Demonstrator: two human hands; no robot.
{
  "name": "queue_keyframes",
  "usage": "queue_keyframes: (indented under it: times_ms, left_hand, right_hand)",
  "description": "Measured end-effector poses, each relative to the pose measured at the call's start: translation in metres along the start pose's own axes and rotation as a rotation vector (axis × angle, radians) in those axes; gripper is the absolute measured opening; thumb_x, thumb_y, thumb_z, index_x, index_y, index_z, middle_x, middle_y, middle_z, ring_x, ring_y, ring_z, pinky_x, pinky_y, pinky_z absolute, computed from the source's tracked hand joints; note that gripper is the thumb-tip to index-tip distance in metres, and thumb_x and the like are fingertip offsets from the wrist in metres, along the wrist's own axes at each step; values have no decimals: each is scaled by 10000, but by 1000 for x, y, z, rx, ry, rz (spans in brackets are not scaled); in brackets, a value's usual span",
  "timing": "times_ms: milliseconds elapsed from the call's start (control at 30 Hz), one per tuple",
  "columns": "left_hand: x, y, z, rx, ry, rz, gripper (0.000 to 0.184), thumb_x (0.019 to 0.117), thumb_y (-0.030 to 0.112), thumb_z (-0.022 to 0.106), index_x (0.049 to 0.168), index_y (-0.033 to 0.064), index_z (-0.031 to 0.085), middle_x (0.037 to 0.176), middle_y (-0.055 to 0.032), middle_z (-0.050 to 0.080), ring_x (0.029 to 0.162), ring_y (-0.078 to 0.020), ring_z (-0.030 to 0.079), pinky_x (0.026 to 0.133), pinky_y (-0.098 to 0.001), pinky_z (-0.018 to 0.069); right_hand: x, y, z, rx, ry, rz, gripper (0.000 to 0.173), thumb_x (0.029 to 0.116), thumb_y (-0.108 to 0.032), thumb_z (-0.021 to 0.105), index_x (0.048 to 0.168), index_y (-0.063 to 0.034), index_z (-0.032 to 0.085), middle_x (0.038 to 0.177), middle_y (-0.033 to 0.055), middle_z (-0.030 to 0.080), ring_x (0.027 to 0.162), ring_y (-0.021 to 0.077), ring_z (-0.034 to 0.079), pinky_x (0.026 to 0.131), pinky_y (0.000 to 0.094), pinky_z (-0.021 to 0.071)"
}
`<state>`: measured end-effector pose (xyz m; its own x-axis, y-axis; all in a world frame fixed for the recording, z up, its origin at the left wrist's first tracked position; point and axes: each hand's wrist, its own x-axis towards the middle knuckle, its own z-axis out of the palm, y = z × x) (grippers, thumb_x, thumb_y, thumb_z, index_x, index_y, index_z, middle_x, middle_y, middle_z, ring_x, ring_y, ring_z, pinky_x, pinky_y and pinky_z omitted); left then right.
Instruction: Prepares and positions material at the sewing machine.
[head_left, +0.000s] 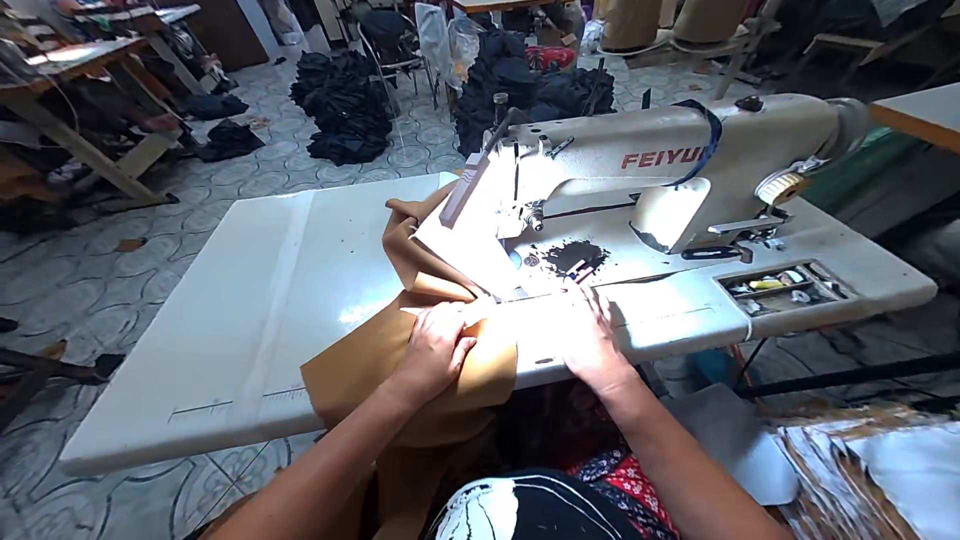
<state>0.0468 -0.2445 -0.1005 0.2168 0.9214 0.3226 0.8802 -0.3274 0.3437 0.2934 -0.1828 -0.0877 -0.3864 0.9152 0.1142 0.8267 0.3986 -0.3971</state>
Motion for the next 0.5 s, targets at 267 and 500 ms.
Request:
queue_keyframes:
  times_ms: [267,500]
  left_hand:
    - [29,8,-20,-74,-23,-347,430,1059,230,449,1366,-51,553,1215,-255,665,1186,-395,631,1033,-578,467]
    - [123,-1,-37,91,-386,-710,641,1078,507,413,1215,-71,655,1233,-320,638,1212,-470,595,1007,-660,439]
  right_hand:
    - [-36,-53,61,120,130,-587,587,1061,-486,400,1486,-111,552,1523,137,539,1419,317,506,1154,552,399]
    - [-42,-58,69,-19,135,-509,645,1033,-571,376,1461,-136,584,1523,132,541,1424,334,497,1142,611,370]
